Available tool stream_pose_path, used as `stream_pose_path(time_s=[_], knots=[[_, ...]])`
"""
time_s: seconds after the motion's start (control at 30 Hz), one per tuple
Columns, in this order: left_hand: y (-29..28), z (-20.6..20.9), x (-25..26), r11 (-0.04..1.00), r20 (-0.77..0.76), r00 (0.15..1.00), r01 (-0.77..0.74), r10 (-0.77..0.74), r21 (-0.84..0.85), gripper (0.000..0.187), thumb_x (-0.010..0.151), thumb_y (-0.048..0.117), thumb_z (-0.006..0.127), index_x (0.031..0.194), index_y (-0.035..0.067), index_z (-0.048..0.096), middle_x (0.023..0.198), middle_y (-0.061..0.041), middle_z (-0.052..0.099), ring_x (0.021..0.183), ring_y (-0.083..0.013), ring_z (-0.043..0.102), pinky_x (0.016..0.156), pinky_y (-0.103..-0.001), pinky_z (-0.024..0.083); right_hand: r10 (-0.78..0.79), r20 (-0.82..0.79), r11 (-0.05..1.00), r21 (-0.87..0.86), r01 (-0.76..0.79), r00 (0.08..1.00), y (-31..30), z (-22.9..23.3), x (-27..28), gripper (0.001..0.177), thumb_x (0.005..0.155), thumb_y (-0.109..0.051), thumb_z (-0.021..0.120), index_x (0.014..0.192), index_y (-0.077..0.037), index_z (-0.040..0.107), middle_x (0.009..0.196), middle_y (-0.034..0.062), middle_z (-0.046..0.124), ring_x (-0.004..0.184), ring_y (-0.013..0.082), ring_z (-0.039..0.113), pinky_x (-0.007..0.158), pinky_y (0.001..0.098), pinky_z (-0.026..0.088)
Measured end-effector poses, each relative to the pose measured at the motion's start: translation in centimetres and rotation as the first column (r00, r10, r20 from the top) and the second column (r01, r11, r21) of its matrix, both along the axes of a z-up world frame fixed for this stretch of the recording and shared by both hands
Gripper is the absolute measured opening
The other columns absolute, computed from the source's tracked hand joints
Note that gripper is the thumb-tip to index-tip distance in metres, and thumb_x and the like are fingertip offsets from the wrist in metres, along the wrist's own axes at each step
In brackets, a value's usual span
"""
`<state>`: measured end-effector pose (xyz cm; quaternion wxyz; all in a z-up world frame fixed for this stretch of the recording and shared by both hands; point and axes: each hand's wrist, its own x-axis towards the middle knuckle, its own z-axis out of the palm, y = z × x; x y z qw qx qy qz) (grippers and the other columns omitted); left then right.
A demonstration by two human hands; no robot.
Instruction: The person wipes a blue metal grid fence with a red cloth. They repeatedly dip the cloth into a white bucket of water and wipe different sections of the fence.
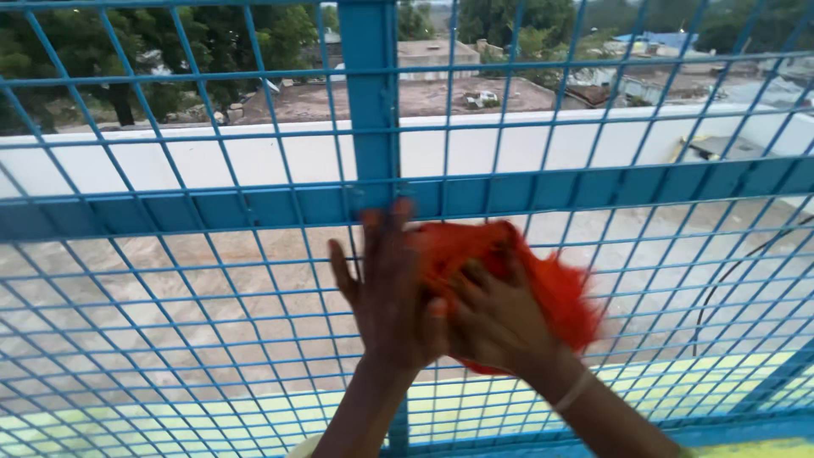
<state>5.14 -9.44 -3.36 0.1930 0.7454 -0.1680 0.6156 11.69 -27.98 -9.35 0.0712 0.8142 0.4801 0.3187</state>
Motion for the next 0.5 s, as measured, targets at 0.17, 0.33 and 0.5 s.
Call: stream_pose_path(time_s=[0.17,0.33,0.5], knots=[[-5.1,-1.9,-0.7,0.995,-0.009,0.995,0.095,-0.094,0.020,0.066,0.110,0.061,0.033,0.162,0.020,0.030,0.172,-0.012,0.026,0.164,-0.0367,0.015,0.128,-0.065,-0.009,0.093,0.149,0.983,0.143,-0.114,0.985,-4.5,-0.8,3.7,0.050,0.082,-0.049,0.067,0.127,-0.030,0.069,0.133,0.0040,0.058,0.120,0.0404,0.061,0.110,0.0746,0.031],[-10.9,-1.7,2.3,0.975,-0.007,0.996,-0.084,0.087,0.204,0.066,0.111,0.064,0.035,0.165,0.027,0.025,0.175,-0.007,0.020,0.165,-0.0303,0.012,0.128,-0.071,-0.008,-0.017,0.363,0.997,0.071,-0.009,0.932,-25.5,3.3,3.7,0.041,0.082,-0.058,0.059,0.121,-0.046,0.058,0.148,0.0002,0.056,0.115,0.0383,0.062,0.094,0.0707,0.044],[-12.1,-2.3,3.6,0.901,-0.011,0.939,-0.328,0.345,0.284,0.065,0.111,0.062,0.035,0.166,0.028,0.028,0.173,-0.005,0.021,0.161,-0.0323,0.013,0.120,-0.076,-0.004,-0.303,0.217,0.891,0.410,0.195,0.928,-33.1,6.3,3.1,0.050,0.084,-0.054,0.060,0.132,-0.041,0.053,0.136,0.0046,0.059,0.110,0.0369,0.062,0.090,0.0638,0.046]])
